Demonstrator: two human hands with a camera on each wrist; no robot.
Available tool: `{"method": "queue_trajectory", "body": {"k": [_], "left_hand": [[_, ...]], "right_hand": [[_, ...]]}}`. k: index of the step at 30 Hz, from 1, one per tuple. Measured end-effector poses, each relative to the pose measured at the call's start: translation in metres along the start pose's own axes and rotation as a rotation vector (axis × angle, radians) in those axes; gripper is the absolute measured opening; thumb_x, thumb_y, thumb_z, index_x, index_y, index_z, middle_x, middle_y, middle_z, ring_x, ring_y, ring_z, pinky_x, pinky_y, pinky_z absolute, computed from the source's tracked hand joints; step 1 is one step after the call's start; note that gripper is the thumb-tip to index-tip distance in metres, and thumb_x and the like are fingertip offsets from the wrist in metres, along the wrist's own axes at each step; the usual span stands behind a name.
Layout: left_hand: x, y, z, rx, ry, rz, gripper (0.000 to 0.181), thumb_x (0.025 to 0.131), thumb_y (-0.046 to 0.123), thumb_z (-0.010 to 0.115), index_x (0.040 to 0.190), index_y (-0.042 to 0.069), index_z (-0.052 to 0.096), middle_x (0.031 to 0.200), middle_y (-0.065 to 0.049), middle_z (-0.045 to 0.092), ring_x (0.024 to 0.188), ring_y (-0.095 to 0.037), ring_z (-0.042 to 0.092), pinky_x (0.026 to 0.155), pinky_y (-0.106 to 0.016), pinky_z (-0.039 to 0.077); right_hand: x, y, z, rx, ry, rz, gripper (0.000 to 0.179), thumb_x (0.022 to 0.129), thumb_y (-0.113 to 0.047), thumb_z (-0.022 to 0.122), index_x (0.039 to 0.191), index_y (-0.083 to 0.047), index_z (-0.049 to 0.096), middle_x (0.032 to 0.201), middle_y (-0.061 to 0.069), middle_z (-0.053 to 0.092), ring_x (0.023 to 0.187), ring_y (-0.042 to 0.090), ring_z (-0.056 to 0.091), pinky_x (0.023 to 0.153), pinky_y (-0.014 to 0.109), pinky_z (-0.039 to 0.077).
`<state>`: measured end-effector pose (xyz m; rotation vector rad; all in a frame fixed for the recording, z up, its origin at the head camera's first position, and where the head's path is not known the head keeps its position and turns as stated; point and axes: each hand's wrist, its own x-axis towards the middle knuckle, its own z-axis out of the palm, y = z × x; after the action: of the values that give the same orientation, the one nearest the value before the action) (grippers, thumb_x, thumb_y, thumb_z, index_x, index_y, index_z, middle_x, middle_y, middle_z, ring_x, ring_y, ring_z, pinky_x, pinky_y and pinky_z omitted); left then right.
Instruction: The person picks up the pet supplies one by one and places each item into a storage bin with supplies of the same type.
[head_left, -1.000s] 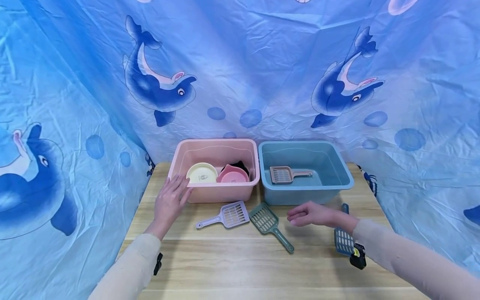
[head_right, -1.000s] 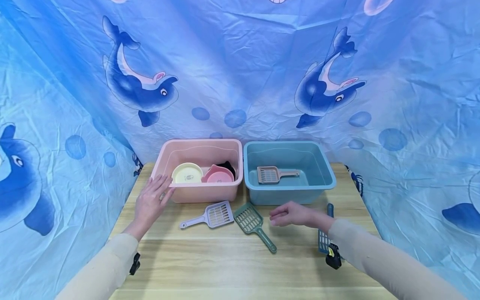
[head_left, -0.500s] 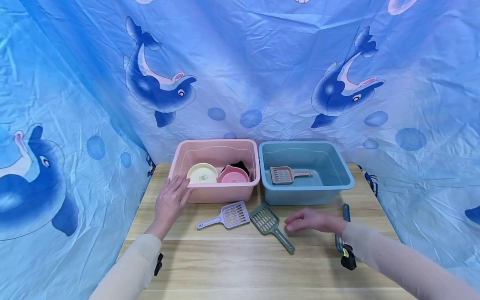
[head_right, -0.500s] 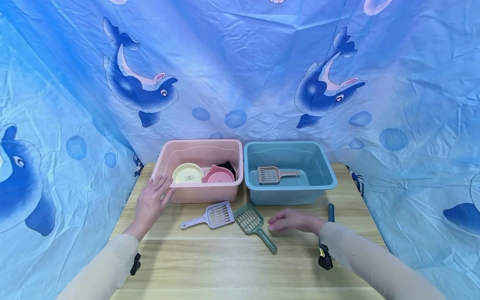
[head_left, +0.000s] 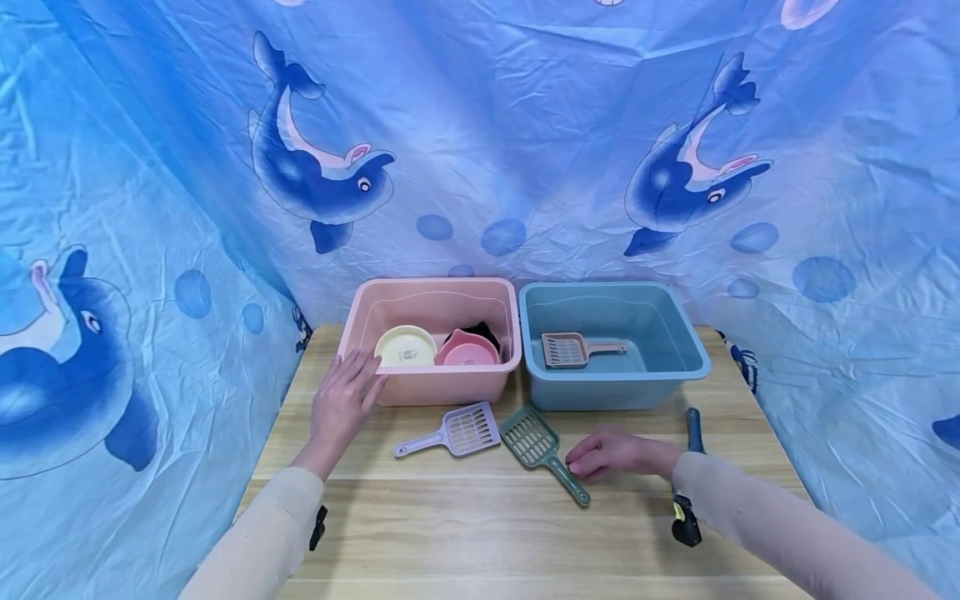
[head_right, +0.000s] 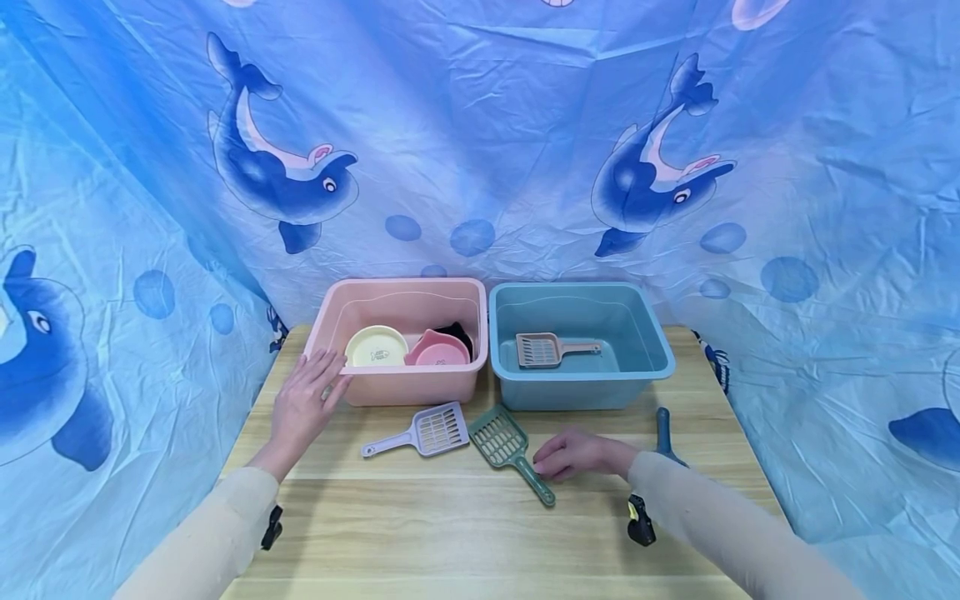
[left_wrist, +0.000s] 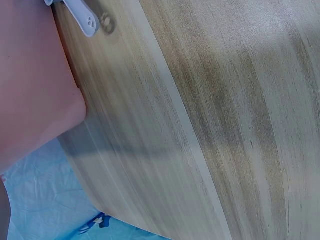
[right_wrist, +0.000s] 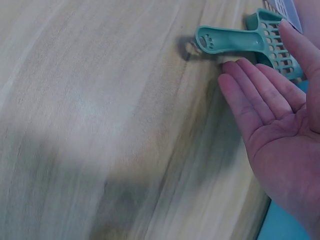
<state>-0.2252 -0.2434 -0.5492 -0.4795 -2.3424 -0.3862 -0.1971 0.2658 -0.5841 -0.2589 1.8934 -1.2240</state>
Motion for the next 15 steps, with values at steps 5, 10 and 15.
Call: {"method": "queue_trajectory", "body": {"k": [5, 10, 15], "left_hand": [[0.0, 0.0, -0.001, 0.01, -0.018, -0.008, 0.043, 0.098, 0.032, 0.077, 0.132, 0.005, 0.075, 0.14, -0.019, 0.068, 0.131, -0.043, 0.065, 0.12, -0.061, 0.044], [0.0, 0.0, 0.0, 0.016, -0.024, -0.007, 0.069, 0.112, 0.059, 0.038, 0.132, 0.005, 0.075, 0.142, -0.019, 0.068, 0.131, -0.043, 0.065, 0.12, -0.061, 0.043], [-0.001, 0.001, 0.0, 0.007, -0.03, -0.012, 0.046, 0.107, 0.043, 0.064, 0.133, 0.005, 0.075, 0.142, -0.019, 0.068, 0.132, -0.043, 0.064, 0.121, -0.061, 0.042]], "right_hand": [[0.005, 0.003, 0.005, 0.048, -0.009, -0.007, 0.038, 0.103, -0.017, 0.073, 0.131, 0.007, 0.069, 0.115, 0.009, 0.077, 0.106, 0.023, 0.076, 0.096, 0.046, 0.065], [0.009, 0.005, 0.01, 0.052, -0.008, -0.004, 0.033, 0.103, -0.015, 0.073, 0.128, 0.007, 0.07, 0.11, 0.007, 0.077, 0.1, 0.02, 0.075, 0.093, 0.044, 0.066], [0.013, 0.006, 0.016, 0.051, 0.006, -0.005, 0.029, 0.102, -0.012, 0.073, 0.124, 0.007, 0.071, 0.106, 0.006, 0.077, 0.095, 0.018, 0.075, 0.09, 0.043, 0.067]]}}
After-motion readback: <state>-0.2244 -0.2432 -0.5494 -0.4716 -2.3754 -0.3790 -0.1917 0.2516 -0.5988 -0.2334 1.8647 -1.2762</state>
